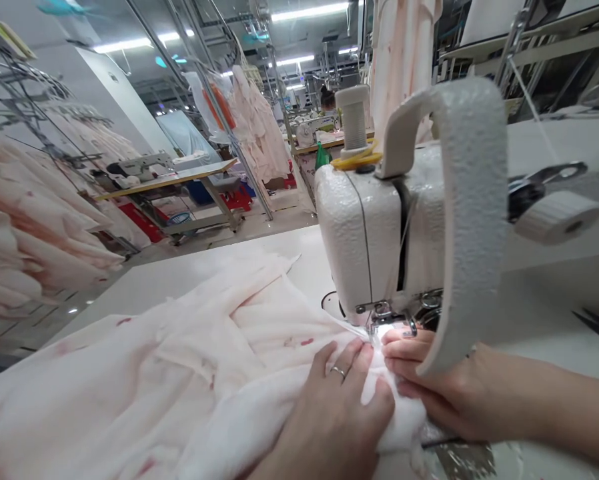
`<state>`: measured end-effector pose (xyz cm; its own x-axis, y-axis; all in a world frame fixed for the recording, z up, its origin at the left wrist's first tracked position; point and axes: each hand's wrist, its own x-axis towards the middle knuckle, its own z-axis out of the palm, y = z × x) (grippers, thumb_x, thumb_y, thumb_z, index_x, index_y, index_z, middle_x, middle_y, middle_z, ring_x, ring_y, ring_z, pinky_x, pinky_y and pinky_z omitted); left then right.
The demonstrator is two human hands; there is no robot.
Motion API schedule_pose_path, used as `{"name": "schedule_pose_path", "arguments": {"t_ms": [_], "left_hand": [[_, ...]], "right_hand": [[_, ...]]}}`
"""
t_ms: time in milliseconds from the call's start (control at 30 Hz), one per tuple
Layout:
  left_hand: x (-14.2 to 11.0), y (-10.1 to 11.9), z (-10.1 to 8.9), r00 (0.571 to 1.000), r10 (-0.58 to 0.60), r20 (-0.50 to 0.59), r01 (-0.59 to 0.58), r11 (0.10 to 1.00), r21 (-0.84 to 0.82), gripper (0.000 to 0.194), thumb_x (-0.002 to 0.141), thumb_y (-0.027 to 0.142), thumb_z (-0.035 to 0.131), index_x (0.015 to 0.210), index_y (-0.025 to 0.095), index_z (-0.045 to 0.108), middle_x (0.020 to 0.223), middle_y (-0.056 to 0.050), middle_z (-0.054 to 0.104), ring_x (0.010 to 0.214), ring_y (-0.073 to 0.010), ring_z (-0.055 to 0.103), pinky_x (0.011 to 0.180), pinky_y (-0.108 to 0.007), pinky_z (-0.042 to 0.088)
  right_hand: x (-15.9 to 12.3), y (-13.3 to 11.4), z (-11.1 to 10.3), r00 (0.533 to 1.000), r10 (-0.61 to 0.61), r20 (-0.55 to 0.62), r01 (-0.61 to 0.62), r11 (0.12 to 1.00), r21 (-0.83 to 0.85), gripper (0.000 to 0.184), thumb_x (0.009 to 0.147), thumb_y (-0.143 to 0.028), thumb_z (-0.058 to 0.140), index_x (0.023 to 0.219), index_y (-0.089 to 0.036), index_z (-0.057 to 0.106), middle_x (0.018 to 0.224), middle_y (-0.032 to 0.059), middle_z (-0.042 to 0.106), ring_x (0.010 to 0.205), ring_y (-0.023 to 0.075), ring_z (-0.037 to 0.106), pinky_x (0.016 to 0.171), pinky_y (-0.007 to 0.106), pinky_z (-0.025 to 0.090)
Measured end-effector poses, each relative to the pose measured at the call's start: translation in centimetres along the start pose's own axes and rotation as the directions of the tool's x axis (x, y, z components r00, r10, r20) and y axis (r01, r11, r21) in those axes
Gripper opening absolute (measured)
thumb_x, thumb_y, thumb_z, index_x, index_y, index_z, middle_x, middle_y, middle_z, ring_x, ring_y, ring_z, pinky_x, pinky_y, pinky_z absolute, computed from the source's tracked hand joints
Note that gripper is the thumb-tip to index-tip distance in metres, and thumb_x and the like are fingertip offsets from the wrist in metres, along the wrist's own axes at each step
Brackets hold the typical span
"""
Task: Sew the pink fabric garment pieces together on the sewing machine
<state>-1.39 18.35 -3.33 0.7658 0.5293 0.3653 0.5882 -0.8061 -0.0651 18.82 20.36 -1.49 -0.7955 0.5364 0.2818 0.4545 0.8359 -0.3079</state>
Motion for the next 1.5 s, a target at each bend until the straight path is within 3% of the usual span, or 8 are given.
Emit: {"name": "schedule_pose_path", "arguments": {"t_ms": [300, 533, 767, 867, 1000, 1233, 1367, 1500], "left_hand": [[0.6, -0.5, -0.9, 0.980, -0.108, 0.164, 0.116, 0.993, -0.038, 0.030, 0.073, 0.016, 0.049, 0.102, 0.014, 0.055, 0.115, -0.018, 0.053, 0.111, -0.0316, 0.044, 0.089, -0.054, 0.036], [1.1, -1.3, -1.3, 0.983, -0.119, 0.139, 0.123, 0.992, -0.020, 0.030, 0.074, 0.014, 0.046, 0.103, 0.016, 0.054, 0.111, -0.013, 0.053, 0.104, -0.0293, 0.046, 0.087, -0.051, 0.037], [1.6, -1.8, -1.7, 0.978, -0.104, 0.179, 0.116, 0.992, -0.056, 0.025, 0.076, 0.013, 0.043, 0.099, 0.019, 0.052, 0.102, -0.009, 0.054, 0.095, -0.0257, 0.046, 0.084, -0.048, 0.037], [1.8, -1.5, -1.8, 0.983, -0.095, 0.155, 0.106, 0.992, -0.067, 0.031, 0.070, 0.011, 0.045, 0.100, 0.018, 0.051, 0.103, -0.009, 0.051, 0.094, -0.0256, 0.045, 0.083, -0.047, 0.037], [1.7, -1.0, -1.8, 0.986, -0.068, 0.150, 0.070, 0.998, -0.008, 0.029, 0.069, 0.007, 0.043, 0.095, 0.014, 0.050, 0.101, -0.011, 0.051, 0.092, -0.0241, 0.044, 0.079, -0.042, 0.038], [1.2, -0.7, -1.3, 1.000, 0.010, 0.007, -0.009, 0.997, -0.071, 0.026, 0.077, 0.002, 0.029, 0.088, 0.014, 0.049, 0.084, -0.008, 0.056, 0.076, -0.0203, 0.047, 0.066, -0.035, 0.040], [0.5, -0.6, -1.4, 0.996, -0.068, -0.052, 0.063, 0.994, -0.088, 0.019, 0.076, 0.007, 0.032, 0.084, 0.013, 0.048, 0.076, -0.010, 0.053, 0.069, -0.0216, 0.044, 0.059, -0.036, 0.039], [0.5, 0.0, -2.3, 0.952, -0.305, 0.041, 0.307, 0.938, -0.158, 0.011, 0.072, 0.010, 0.036, 0.073, 0.018, 0.044, 0.080, -0.009, 0.052, 0.074, -0.0228, 0.046, 0.061, -0.037, 0.041]], "right_hand": [[0.3, 0.8, 0.1, 0.998, 0.058, -0.018, -0.060, 0.994, -0.096, 0.025, 0.084, -0.019, 0.039, 0.085, -0.016, 0.064, 0.083, 0.0101, 0.064, 0.084, 0.0215, 0.058, 0.080, 0.035, 0.043], [0.7, 1.7, 0.2, 0.996, 0.076, 0.041, -0.070, 0.991, -0.115, 0.019, 0.075, -0.015, 0.046, 0.080, -0.015, 0.064, 0.081, 0.0089, 0.065, 0.076, 0.0199, 0.058, 0.075, 0.033, 0.043], [0.6, 1.9, 0.3, 0.994, 0.042, -0.101, -0.060, 0.982, -0.181, 0.025, 0.079, -0.015, 0.043, 0.062, -0.018, 0.061, 0.057, 0.0044, 0.059, 0.064, 0.0194, 0.055, 0.069, 0.033, 0.041], [0.4, 1.3, -0.1, 0.987, -0.015, -0.161, -0.014, 0.984, -0.177, 0.024, 0.079, -0.013, 0.040, 0.069, -0.017, 0.062, 0.067, 0.0061, 0.061, 0.070, 0.0201, 0.054, 0.072, 0.033, 0.041], [0.2, 0.6, -0.7, 0.999, -0.044, -0.033, 0.041, 0.997, -0.068, 0.026, 0.076, -0.009, 0.039, 0.089, -0.017, 0.060, 0.083, 0.0069, 0.062, 0.077, 0.0196, 0.053, 0.076, 0.032, 0.040], [0.6, 0.4, -0.9, 0.999, 0.040, 0.004, -0.040, 0.996, -0.081, 0.018, 0.075, -0.011, 0.042, 0.078, -0.017, 0.058, 0.078, 0.0070, 0.063, 0.071, 0.0198, 0.053, 0.069, 0.030, 0.042], [1.0, 0.8, -1.1, 0.996, 0.085, 0.014, -0.084, 0.996, -0.028, 0.023, 0.073, -0.008, 0.044, 0.089, -0.016, 0.058, 0.078, 0.0051, 0.064, 0.070, 0.0186, 0.054, 0.068, 0.027, 0.042], [1.3, 1.2, -1.6, 0.996, 0.064, 0.055, -0.066, 0.997, 0.045, 0.023, 0.073, -0.009, 0.045, 0.091, -0.016, 0.057, 0.081, 0.0049, 0.063, 0.073, 0.0181, 0.054, 0.071, 0.027, 0.041]]}}
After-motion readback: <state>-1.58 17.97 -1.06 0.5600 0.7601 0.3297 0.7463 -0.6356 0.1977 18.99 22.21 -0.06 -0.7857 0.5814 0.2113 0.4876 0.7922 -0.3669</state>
